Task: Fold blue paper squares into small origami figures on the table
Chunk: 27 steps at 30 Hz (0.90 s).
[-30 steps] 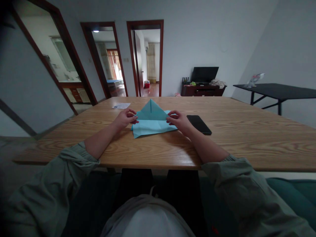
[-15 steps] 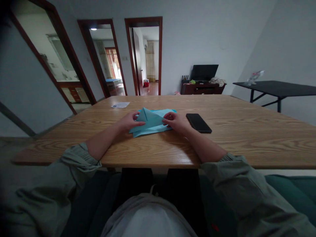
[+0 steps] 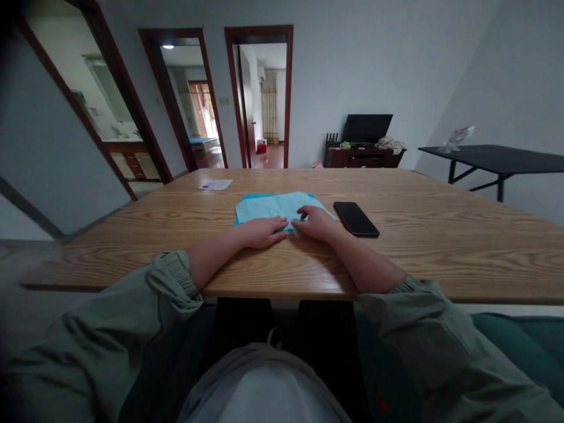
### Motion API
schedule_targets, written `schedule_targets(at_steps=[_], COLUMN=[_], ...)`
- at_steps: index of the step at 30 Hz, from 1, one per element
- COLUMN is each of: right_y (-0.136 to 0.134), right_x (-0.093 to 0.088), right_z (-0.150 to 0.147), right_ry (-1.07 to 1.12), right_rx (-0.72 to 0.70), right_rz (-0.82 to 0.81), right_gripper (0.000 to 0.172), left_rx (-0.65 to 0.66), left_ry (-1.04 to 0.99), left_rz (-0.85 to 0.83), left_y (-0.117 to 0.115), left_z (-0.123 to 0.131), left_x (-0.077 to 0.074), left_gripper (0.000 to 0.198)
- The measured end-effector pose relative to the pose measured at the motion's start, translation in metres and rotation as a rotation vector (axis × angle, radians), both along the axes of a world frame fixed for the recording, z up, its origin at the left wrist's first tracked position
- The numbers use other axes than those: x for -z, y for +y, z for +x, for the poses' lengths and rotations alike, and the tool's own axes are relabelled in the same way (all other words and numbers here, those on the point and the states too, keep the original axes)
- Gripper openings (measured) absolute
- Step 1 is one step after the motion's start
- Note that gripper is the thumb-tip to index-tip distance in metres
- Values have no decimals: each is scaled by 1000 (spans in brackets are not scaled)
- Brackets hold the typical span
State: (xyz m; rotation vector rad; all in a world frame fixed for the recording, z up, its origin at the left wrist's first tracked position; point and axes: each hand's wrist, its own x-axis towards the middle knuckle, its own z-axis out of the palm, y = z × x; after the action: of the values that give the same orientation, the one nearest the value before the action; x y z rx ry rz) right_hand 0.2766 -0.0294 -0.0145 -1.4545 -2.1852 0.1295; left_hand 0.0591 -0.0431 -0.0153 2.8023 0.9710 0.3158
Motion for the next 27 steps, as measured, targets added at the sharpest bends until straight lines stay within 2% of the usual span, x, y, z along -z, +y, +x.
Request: schedule_targets(at_steps=[9, 14, 19, 27], right_y=[-14, -18, -22, -34], right_x=[-11, -12, -13, -18], right_z=[0, -4, -6, -9], right_ry=[-283, -365, -436, -486], right_rx=[44, 32, -63, -113], right_rz=[46, 73, 152, 113], right_gripper=[23, 23, 24, 31], left_rx=[27, 49, 34, 47], left_ry=[212, 218, 239, 227], left_rz=[-13, 15, 8, -7], left_y=[-6, -9, -10, -6], left_z=[-2, -1, 0, 1], left_x=[-5, -7, -11, -8], left_gripper=[65, 64, 63, 65])
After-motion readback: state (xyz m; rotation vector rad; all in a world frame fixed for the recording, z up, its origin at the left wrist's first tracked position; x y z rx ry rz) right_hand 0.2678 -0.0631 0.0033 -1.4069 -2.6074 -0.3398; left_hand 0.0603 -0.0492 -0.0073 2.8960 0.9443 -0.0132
